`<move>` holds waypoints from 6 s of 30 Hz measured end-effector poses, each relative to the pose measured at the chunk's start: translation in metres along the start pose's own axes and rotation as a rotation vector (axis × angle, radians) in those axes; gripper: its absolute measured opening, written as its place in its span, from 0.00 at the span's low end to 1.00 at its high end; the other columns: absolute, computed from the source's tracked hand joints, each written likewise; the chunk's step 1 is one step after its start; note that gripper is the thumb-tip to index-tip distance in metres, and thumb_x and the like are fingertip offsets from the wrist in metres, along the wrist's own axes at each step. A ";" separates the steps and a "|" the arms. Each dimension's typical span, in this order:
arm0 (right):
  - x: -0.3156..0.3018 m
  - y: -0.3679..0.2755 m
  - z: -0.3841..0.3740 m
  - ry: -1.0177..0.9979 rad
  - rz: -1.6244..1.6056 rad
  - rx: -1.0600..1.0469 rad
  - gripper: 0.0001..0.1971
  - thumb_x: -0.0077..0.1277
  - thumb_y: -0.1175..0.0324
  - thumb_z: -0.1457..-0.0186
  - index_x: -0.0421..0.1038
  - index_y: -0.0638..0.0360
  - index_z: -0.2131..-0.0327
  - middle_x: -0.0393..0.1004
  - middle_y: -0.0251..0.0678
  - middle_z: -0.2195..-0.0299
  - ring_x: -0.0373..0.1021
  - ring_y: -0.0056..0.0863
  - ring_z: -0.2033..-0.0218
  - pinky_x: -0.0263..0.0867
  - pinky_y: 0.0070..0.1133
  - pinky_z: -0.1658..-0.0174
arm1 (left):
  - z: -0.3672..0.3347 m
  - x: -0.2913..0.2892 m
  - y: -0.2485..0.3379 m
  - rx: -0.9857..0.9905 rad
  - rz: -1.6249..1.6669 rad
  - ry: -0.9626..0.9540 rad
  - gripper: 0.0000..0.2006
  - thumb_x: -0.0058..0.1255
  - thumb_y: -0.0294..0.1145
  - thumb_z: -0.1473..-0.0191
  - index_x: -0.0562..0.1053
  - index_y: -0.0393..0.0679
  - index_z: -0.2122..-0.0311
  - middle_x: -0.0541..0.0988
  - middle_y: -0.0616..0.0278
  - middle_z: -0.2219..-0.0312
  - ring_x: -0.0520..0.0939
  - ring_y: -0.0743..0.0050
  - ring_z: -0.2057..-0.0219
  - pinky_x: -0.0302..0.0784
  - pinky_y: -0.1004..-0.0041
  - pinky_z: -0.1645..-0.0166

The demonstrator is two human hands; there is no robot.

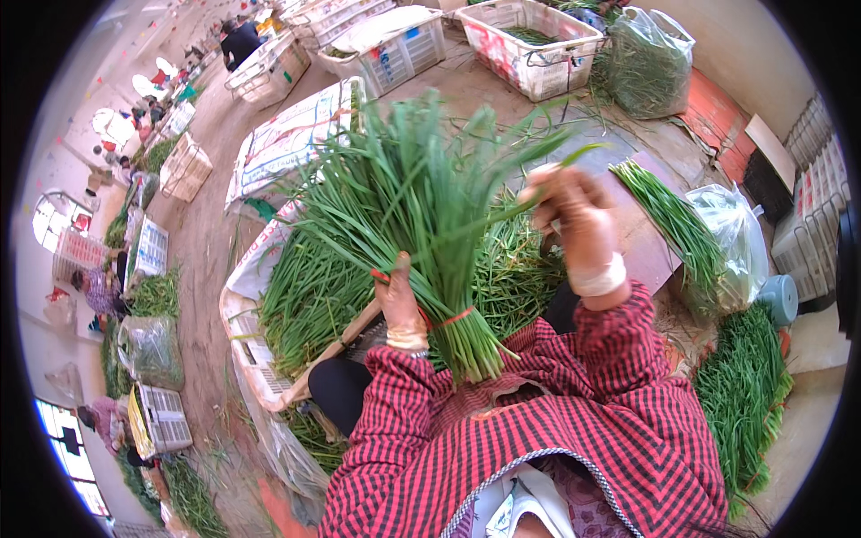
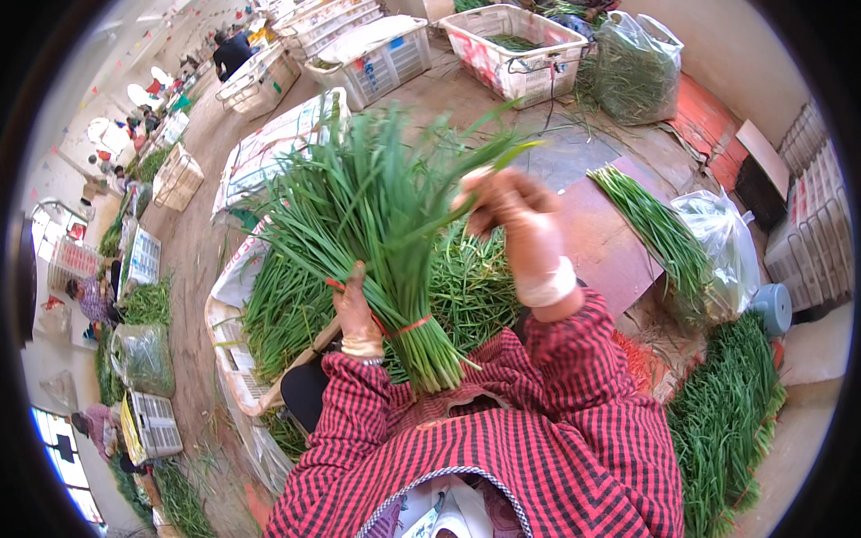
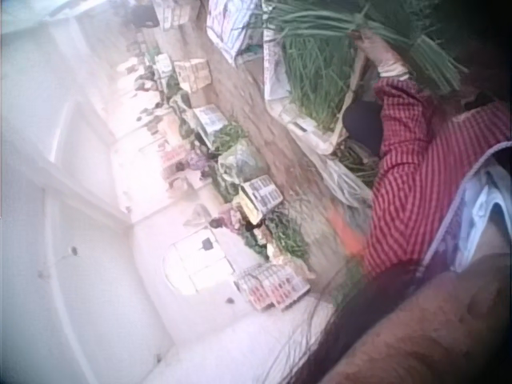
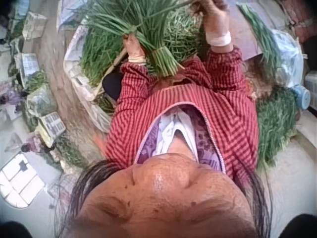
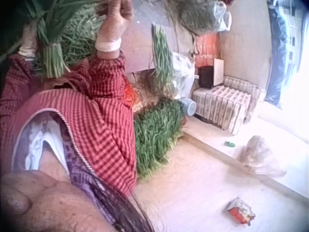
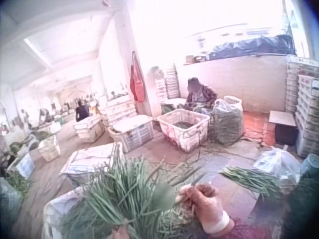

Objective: The person sorts through green onions by hand, removing damaged leaves, and then bundles them together by tying a red string around a large bunch.

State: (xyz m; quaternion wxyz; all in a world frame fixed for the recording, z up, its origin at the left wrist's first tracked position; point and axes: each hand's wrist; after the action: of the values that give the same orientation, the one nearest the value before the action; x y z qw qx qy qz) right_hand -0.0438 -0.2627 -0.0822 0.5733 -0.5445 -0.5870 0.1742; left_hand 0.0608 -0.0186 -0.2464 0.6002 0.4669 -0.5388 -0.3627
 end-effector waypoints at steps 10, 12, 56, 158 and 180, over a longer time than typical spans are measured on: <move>-0.051 0.075 0.031 -0.651 1.392 0.129 0.47 0.65 0.59 0.47 0.46 0.65 0.33 0.70 0.49 0.45 0.70 0.33 0.47 0.67 0.28 0.45 | -0.003 -0.014 0.033 -0.067 0.070 -0.029 0.23 0.68 0.34 0.51 0.71 0.39 0.52 0.78 0.64 0.60 0.78 0.74 0.63 0.74 0.72 0.57; -0.048 0.139 0.065 -0.588 0.833 0.261 0.45 0.66 0.59 0.48 0.49 0.60 0.33 0.69 0.44 0.44 0.68 0.33 0.45 0.66 0.29 0.43 | 0.028 0.035 0.064 -0.159 0.039 -0.252 0.34 0.69 0.35 0.51 0.65 0.38 0.42 0.74 0.60 0.51 0.76 0.69 0.55 0.72 0.71 0.50; -0.110 0.062 0.033 0.190 -0.132 0.294 0.19 0.60 0.64 0.44 0.71 0.61 0.51 0.78 0.34 0.61 0.74 0.25 0.63 0.71 0.23 0.56 | 0.046 0.087 0.054 -0.358 0.053 -0.294 0.24 0.60 0.42 0.47 0.73 0.41 0.48 0.81 0.58 0.58 0.81 0.63 0.58 0.78 0.61 0.49; -0.476 0.020 -0.079 0.446 1.648 0.544 0.26 0.58 0.63 0.55 0.70 0.63 0.52 0.78 0.51 0.62 0.75 0.49 0.57 0.69 0.35 0.53 | 0.062 0.296 -0.201 0.734 -0.920 -1.502 0.25 0.50 0.33 0.42 0.68 0.56 0.39 0.63 0.53 0.36 0.63 0.48 0.35 0.51 0.52 0.31; -0.184 -0.081 -0.096 -0.360 1.787 -0.486 0.42 0.52 0.36 0.49 0.67 0.70 0.48 0.69 0.56 0.46 0.66 0.48 0.44 0.56 0.39 0.37 | 0.117 0.311 -0.085 -0.523 -0.008 -1.154 0.18 0.57 0.33 0.43 0.69 0.41 0.49 0.78 0.58 0.59 0.79 0.71 0.57 0.75 0.70 0.52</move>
State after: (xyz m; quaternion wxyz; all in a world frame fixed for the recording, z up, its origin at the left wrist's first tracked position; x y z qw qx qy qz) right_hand -0.0427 -0.4851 -0.0764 -0.0011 -0.8625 -0.0521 0.5033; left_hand -0.0002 -0.3562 -0.2331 0.3059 0.0359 -0.6675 -0.6780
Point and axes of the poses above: each hand's wrist, its own z-axis away from the middle knuckle, its own x-axis out of the palm, y = z × x
